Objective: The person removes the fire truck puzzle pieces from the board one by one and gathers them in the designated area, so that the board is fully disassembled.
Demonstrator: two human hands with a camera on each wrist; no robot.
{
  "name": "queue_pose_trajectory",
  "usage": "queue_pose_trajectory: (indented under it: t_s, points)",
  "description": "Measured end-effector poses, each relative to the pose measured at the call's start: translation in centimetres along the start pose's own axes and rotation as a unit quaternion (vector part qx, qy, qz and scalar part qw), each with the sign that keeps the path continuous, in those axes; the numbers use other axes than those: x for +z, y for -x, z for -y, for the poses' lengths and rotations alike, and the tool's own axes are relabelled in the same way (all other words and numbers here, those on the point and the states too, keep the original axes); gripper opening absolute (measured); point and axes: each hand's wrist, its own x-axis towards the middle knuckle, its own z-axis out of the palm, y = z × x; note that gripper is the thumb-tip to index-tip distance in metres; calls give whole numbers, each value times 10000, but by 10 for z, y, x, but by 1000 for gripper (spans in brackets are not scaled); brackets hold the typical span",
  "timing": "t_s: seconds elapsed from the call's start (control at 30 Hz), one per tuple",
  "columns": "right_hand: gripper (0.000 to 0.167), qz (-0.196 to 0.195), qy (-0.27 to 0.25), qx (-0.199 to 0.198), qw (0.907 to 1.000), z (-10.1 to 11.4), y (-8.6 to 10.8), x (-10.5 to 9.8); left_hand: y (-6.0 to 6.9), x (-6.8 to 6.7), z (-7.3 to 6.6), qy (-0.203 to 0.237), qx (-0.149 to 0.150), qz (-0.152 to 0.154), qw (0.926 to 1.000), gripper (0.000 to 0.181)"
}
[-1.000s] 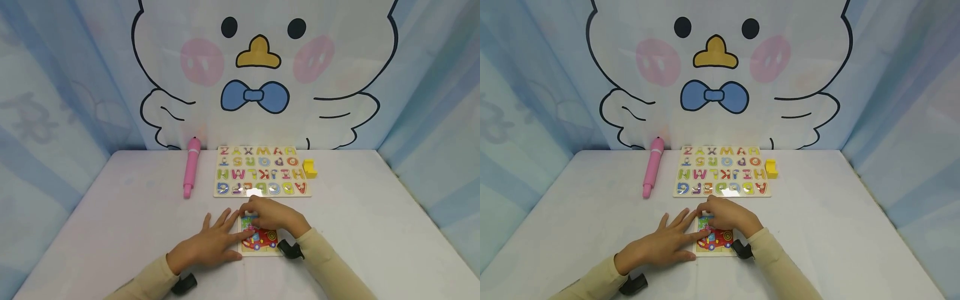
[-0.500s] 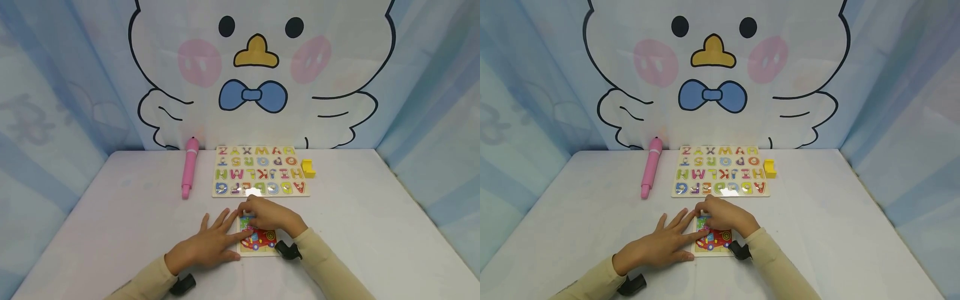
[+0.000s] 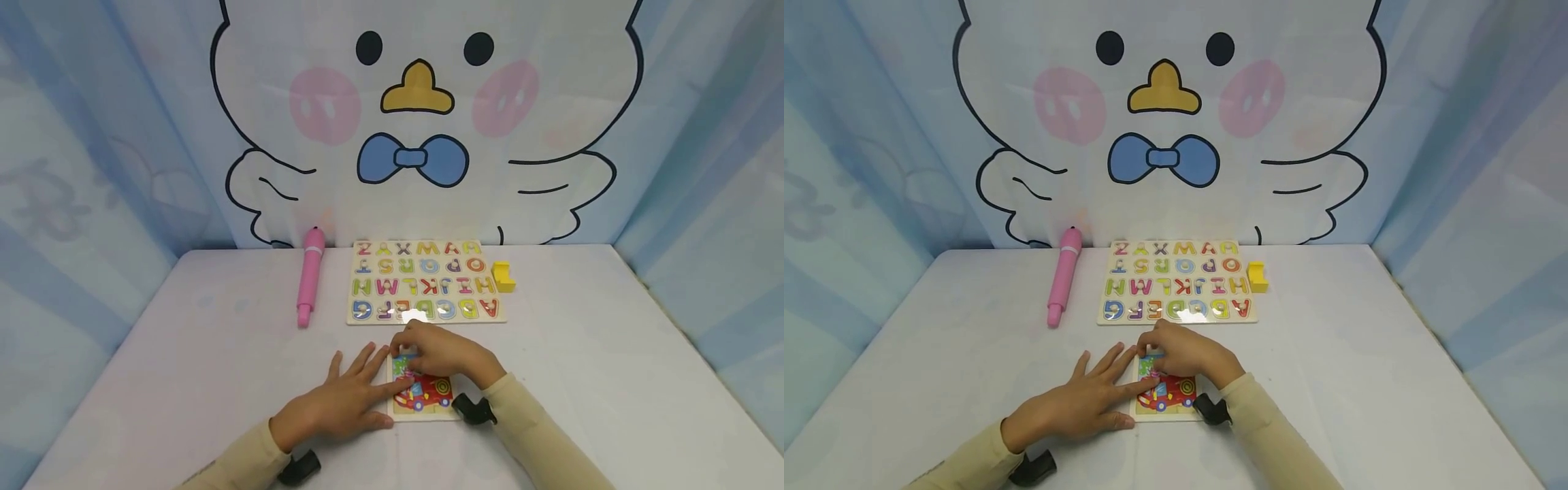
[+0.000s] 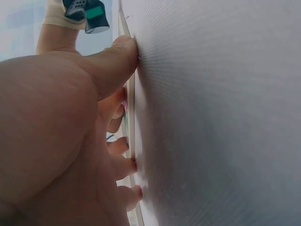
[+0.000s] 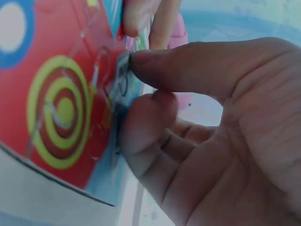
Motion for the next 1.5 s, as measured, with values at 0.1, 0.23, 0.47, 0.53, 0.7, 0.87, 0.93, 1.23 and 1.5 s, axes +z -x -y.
queue_pose_trajectory:
  t_s: [0.1, 0.23, 0.47, 0.53, 0.7, 0.87, 0.93, 1.23, 1.5]
  points:
    - [24, 32, 182, 140, 9997, 3, 3, -1, -1, 1, 0, -4, -16, 14, 10000, 62]
    - [25, 45, 376, 152, 9992, 8, 5, -3, 0, 1, -1, -44, -75, 16, 10000, 61]
    - [26, -26, 551, 135, 9984, 12, 4, -2, 2, -1, -3, -2, -92, 38, 10000, 60]
    - [26, -30, 645, 200, 9977, 13, 4, -2, 2, -1, -3, 3, -86, 54, 9999, 60]
    - [27, -79, 726, 236, 9970, 15, 5, -1, 1, -2, -4, -20, -119, 95, 9999, 60]
    - [30, -91, 626, 139, 9979, 13, 5, 1, 2, -1, -5, 0, -120, 125, 9999, 60]
    - [31, -69, 585, 88, 9982, 11, 3, 1, 3, -2, -5, -13, -109, 115, 9999, 60]
    - [21, 52, 384, -140, 9992, 3, 1, 0, 4, -4, -3, -26, -71, 80, 9999, 60]
    - [27, 94, 614, 173, 9979, 9, 5, -2, 3, -2, -3, 32, -58, 72, 10000, 60]
